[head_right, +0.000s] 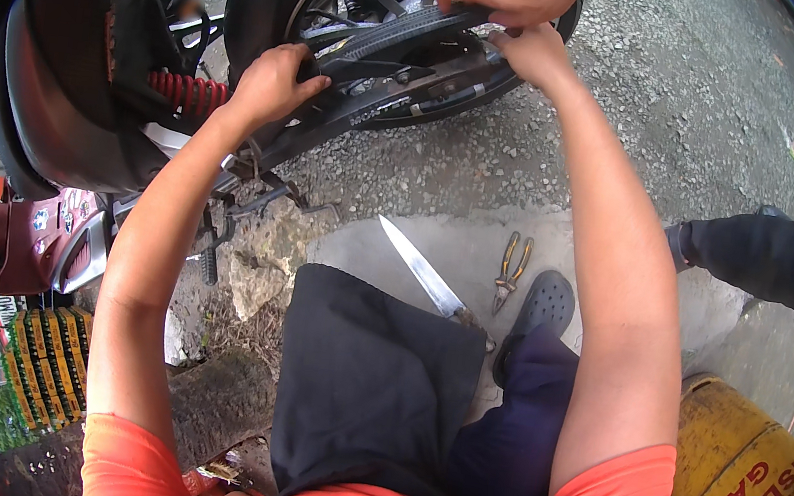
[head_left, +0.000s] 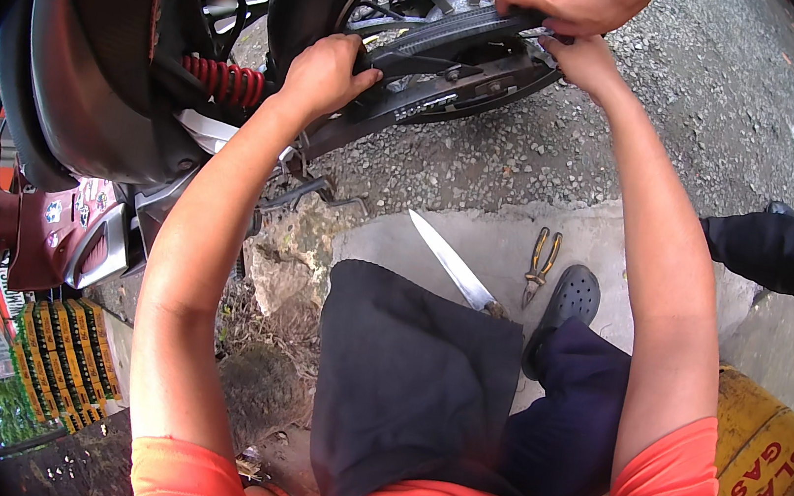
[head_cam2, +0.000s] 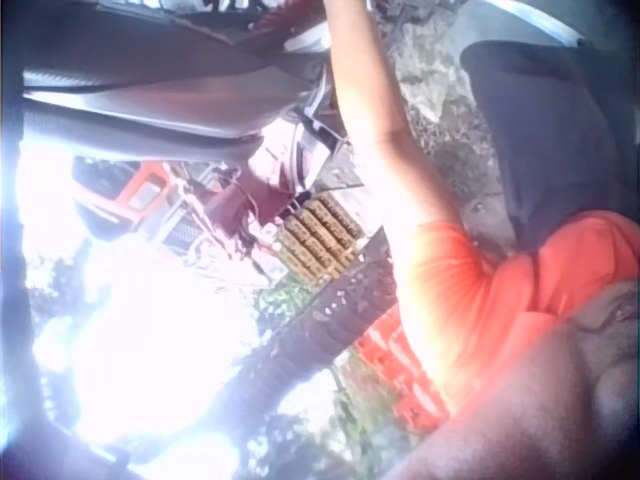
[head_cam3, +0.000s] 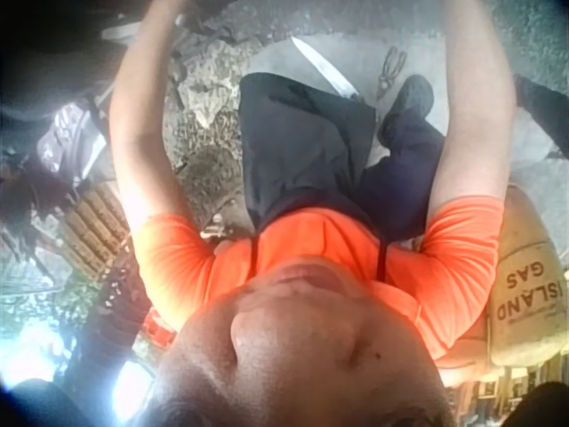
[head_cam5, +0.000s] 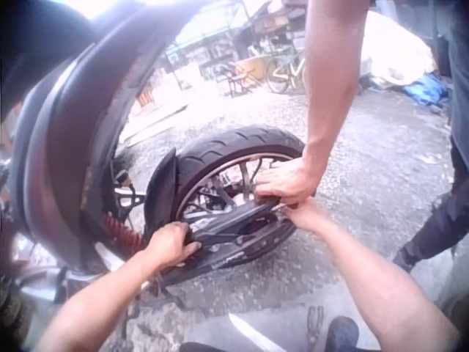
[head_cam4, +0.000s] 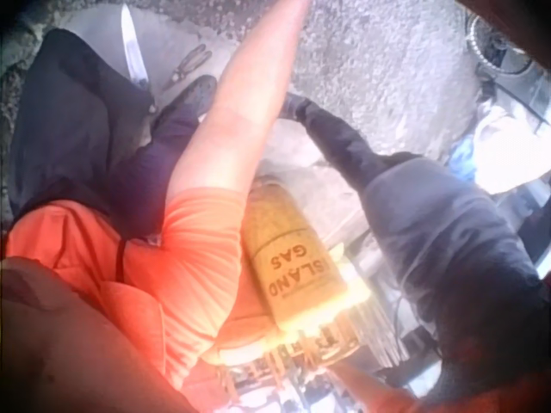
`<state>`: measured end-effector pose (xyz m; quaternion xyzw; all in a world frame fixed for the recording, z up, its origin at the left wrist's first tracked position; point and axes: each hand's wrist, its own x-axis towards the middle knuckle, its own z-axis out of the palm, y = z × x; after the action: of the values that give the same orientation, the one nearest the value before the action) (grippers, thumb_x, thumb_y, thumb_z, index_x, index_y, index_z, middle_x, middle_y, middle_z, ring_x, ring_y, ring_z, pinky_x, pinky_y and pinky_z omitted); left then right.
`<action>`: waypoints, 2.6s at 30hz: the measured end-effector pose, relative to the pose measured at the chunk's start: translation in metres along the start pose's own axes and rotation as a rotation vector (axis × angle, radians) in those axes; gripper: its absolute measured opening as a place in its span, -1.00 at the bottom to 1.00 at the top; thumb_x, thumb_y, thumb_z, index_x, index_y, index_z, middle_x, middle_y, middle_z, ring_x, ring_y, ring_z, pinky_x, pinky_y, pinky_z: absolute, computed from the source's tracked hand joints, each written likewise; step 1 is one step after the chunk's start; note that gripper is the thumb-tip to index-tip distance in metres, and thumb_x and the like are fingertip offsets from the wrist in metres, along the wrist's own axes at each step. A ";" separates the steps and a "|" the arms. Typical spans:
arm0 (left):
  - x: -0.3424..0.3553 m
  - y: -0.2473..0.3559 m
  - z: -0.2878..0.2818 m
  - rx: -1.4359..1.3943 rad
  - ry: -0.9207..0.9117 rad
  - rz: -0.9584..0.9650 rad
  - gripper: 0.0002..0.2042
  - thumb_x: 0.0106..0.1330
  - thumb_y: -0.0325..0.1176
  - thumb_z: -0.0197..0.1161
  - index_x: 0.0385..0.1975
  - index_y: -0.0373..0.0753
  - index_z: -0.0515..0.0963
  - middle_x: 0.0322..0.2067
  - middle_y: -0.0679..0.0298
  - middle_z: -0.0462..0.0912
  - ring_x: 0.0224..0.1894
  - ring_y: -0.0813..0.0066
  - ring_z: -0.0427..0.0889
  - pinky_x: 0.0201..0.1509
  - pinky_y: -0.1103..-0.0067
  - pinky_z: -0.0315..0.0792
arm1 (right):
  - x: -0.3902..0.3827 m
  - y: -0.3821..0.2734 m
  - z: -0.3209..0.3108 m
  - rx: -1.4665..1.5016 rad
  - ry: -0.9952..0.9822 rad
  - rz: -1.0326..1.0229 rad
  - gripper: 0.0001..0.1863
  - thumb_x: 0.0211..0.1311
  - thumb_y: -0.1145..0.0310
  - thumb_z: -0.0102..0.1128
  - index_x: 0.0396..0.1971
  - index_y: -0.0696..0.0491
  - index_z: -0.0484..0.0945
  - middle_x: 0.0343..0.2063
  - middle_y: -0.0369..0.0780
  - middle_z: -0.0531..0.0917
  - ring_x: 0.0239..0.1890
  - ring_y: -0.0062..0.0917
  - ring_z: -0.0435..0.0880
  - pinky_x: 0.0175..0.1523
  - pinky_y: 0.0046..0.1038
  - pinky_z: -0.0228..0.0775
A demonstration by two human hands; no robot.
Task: The person kneels beside a motorcycle and uses pliers and a knife to pry and adjust the tire bead around the rim. They repeatedly work the tire edge with tools and hands, occasionally repositioning the tire and checking fitment.
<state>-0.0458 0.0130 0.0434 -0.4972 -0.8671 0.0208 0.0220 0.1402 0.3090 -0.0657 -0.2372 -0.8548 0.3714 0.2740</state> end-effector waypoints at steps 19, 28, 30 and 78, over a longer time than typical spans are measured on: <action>-0.001 -0.004 0.002 -0.031 -0.029 0.030 -0.61 0.11 -0.29 0.48 -0.14 -0.37 0.58 -0.13 -0.05 0.65 -0.01 -0.05 0.64 0.10 0.22 0.51 | -0.002 -0.016 0.004 -0.065 -0.084 0.024 -0.50 0.22 0.03 0.39 -0.17 0.23 0.65 -0.32 -0.07 0.75 -0.31 -0.28 0.75 -0.11 -0.28 0.52; 0.000 -0.011 -0.001 -0.013 -0.034 0.042 -0.63 0.09 -0.39 0.43 -0.12 -0.38 0.53 -0.09 -0.08 0.65 0.04 -0.09 0.61 0.13 0.21 0.50 | -0.007 -0.066 0.036 0.689 -0.112 0.472 -0.51 0.18 -0.08 0.46 -0.35 0.09 0.57 -0.46 -0.37 0.57 -0.44 -0.67 0.54 -0.35 -0.54 0.50; 0.002 -0.012 0.000 -0.002 -0.044 0.025 -0.62 0.08 -0.36 0.44 -0.13 -0.36 0.51 -0.08 -0.07 0.65 0.03 -0.09 0.62 0.11 0.21 0.52 | -0.001 -0.060 0.039 0.676 -0.100 0.438 -0.53 0.15 -0.04 0.50 -0.39 0.07 0.56 -0.50 -0.38 0.55 -0.46 -0.68 0.53 -0.34 -0.56 0.46; 0.005 -0.016 0.005 -0.031 0.022 0.099 -0.57 0.12 -0.23 0.50 -0.13 -0.41 0.58 -0.27 -0.09 0.70 -0.14 -0.10 0.68 -0.04 0.24 0.54 | 0.017 -0.059 0.039 1.137 0.039 0.660 -0.83 0.27 0.46 0.34 -0.45 0.24 0.60 -0.63 -0.19 0.63 -0.73 -0.55 0.55 -0.59 -0.54 0.49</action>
<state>-0.0622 0.0096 0.0395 -0.5400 -0.8413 0.0029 0.0226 0.0909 0.2638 -0.0383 -0.3120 -0.4025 0.8254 0.2436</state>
